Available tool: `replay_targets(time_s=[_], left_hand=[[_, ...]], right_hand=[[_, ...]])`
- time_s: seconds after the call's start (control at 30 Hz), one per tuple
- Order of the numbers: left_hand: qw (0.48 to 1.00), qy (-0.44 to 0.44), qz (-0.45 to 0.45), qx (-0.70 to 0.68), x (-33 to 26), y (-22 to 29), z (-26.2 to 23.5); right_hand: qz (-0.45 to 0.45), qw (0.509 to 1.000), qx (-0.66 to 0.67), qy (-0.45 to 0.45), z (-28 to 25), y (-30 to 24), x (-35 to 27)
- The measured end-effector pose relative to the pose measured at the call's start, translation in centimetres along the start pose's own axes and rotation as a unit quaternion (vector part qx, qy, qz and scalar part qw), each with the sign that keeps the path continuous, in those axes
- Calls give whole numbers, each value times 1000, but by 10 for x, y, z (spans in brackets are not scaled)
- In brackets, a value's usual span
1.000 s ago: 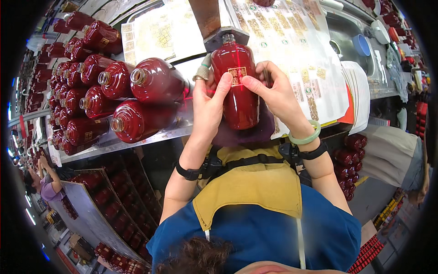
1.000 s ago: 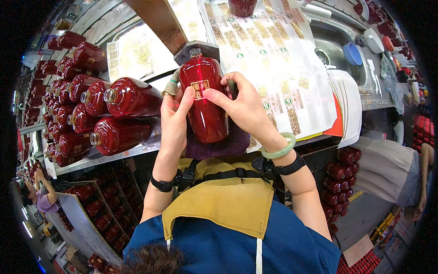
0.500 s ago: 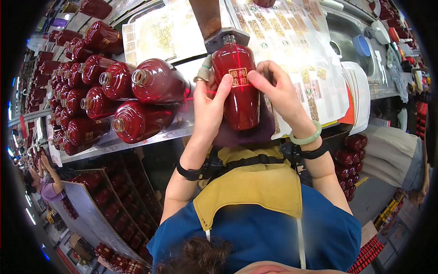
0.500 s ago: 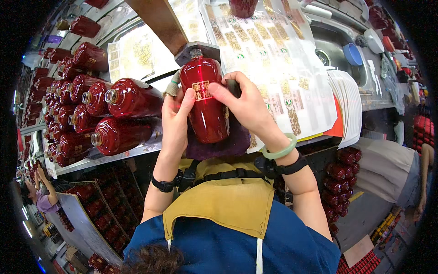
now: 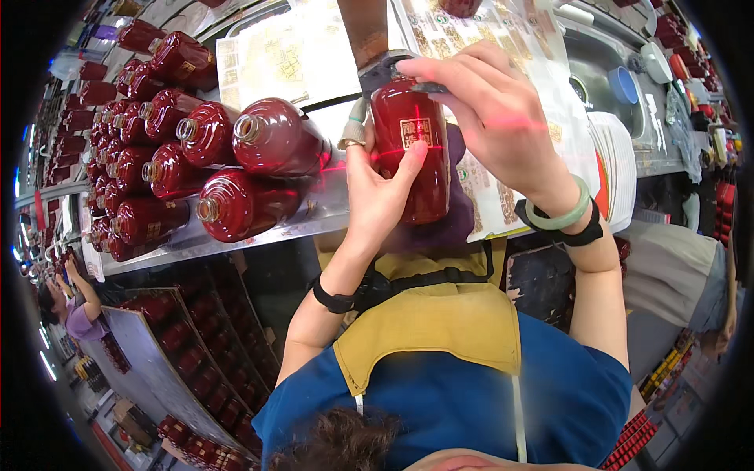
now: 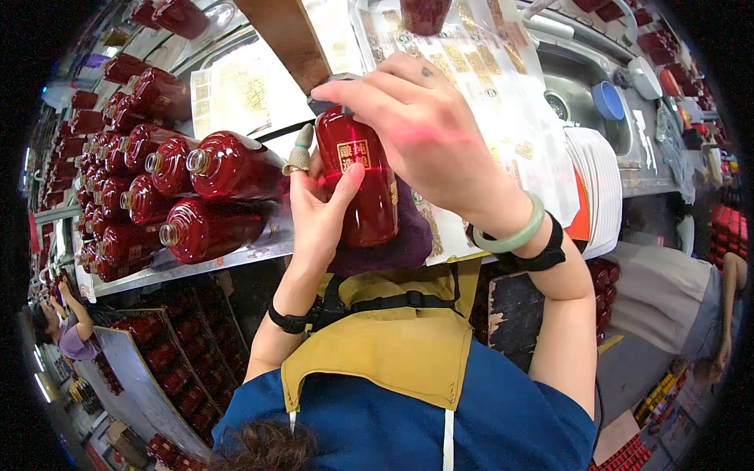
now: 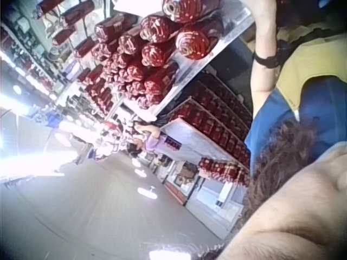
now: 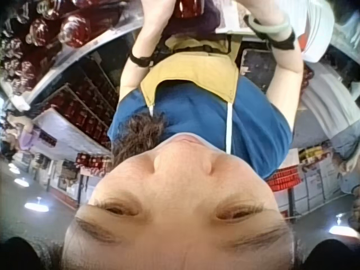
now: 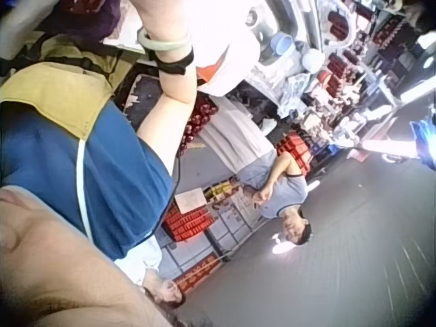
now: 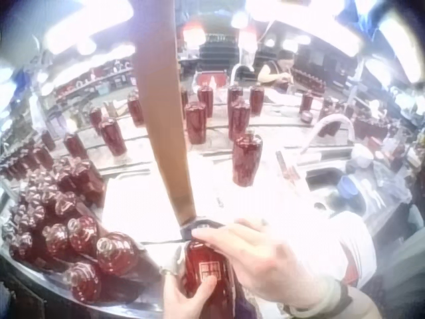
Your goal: Applying and smoothing adhesive labels on glass bottles and cleaning them with a cloth.
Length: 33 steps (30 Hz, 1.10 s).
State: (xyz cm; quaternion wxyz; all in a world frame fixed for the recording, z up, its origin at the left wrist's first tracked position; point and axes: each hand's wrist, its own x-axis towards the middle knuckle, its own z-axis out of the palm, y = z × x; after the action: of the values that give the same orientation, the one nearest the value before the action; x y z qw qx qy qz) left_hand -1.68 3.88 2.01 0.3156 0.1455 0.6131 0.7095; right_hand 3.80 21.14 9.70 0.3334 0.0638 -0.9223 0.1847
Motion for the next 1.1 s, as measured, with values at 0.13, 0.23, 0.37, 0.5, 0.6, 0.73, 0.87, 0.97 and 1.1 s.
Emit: replay_targets(time_s=[0.13, 0.23, 0.37, 0.5, 0.6, 0.73, 0.87, 0.97, 1.1], left_hand=[[969, -79, 106, 210, -15, -16, -28], [939, -112, 122, 301, -31, -15, -30], [941, 13, 203, 270, -34, -30, -18], [918, 26, 221, 330, -35, -34, -24], [910, 30, 249, 329, -34, -29, -23], [915, 35, 268, 300, -33, -37, -22], [917, 24, 274, 290, -35, -35, -24], [890, 32, 302, 339, -37, -36, -27], [922, 24, 253, 291, -40, -40, -27]], right_hand=[[-138, 988, 34, -62, 7, -10, -10], [-164, 977, 22, -135, 14, -25, -12], [-133, 986, -63, -84, 28, 17, 30], [-256, 965, -47, -33, 21, 32, 9], [-329, 925, 114, -151, 4, 12, -31], [-56, 996, 67, 18, 25, 44, -27], [-233, 969, -75, 11, 17, 52, -34], [-275, 954, 50, -109, 11, -8, -36], [-120, 991, -38, -54, 32, 10, -3]])
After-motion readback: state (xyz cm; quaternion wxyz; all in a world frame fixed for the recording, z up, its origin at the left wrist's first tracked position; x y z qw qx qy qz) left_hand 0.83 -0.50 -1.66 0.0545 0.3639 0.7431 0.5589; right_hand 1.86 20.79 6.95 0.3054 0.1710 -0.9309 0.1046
